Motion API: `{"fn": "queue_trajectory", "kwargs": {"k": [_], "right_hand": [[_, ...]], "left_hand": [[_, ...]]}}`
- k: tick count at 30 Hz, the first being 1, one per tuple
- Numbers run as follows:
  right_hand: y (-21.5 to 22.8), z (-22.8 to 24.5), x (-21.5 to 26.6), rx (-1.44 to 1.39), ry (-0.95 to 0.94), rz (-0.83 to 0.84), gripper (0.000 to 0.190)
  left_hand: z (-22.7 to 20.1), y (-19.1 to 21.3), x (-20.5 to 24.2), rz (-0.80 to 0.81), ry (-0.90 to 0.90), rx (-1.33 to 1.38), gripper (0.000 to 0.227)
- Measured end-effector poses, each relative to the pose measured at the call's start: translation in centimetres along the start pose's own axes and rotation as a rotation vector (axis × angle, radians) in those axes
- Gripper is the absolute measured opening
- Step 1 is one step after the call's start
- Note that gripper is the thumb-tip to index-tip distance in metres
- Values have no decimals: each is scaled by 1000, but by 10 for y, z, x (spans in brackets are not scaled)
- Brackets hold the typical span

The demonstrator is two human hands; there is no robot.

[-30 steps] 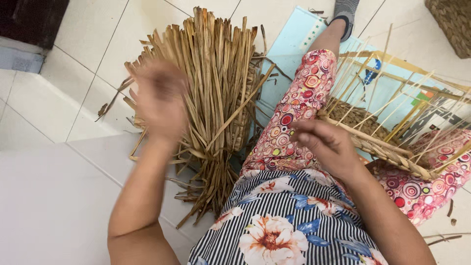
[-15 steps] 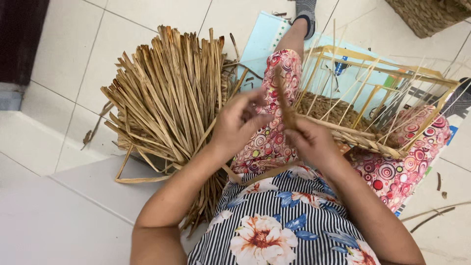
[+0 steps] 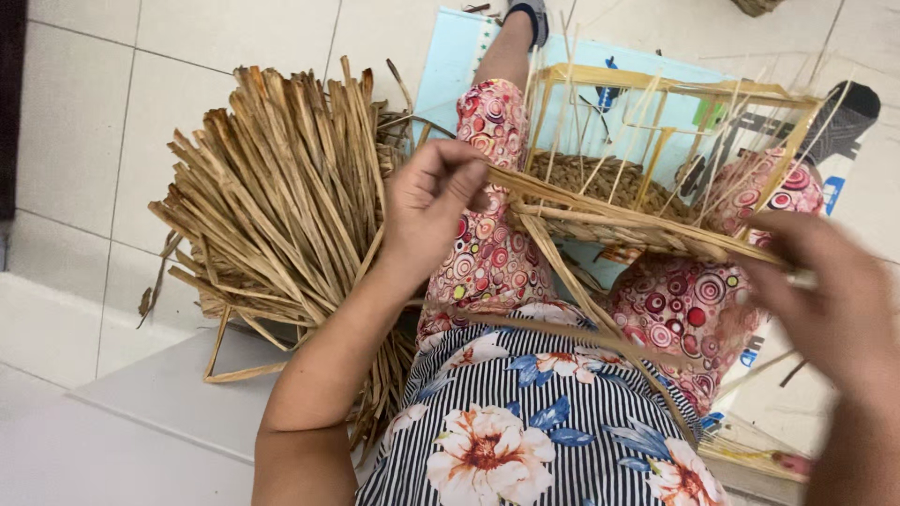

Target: The person weaves dried plant fibers through a wooden frame to create a basket-like structure, handling individual strips and threading them between vertical wooden sticks.

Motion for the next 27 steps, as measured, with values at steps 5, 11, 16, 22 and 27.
{"fn": "queue_trajectory", "kwargs": {"k": [5, 11, 16, 22, 27], "right_hand": [[31, -10, 6, 329, -75, -43, 42], [-5, 39, -9, 314, 421, -18, 53], [-76, 68, -31, 71, 418, 70, 30], [-98, 48, -45, 66, 290, 112, 14], [-105, 38, -56, 138, 214, 141, 13]], "left_hand": [[29, -29, -3, 42, 42, -55, 8], [49, -57, 20, 285, 18, -446, 7], [67, -58, 31, 336, 69, -331, 10], [91, -39, 16, 236, 186, -338, 10], [89, -23, -3, 240, -158, -921, 29]]}}
Point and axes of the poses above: each hand's wrist, its own x-axis away from the middle knuckle, its own y-axis out of the back of the hand, z = x × y, the point moved 2 cm from there along -x, towards the middle knuckle, and after that the axes turned 8 degrees about x, right-handed, at the moved point
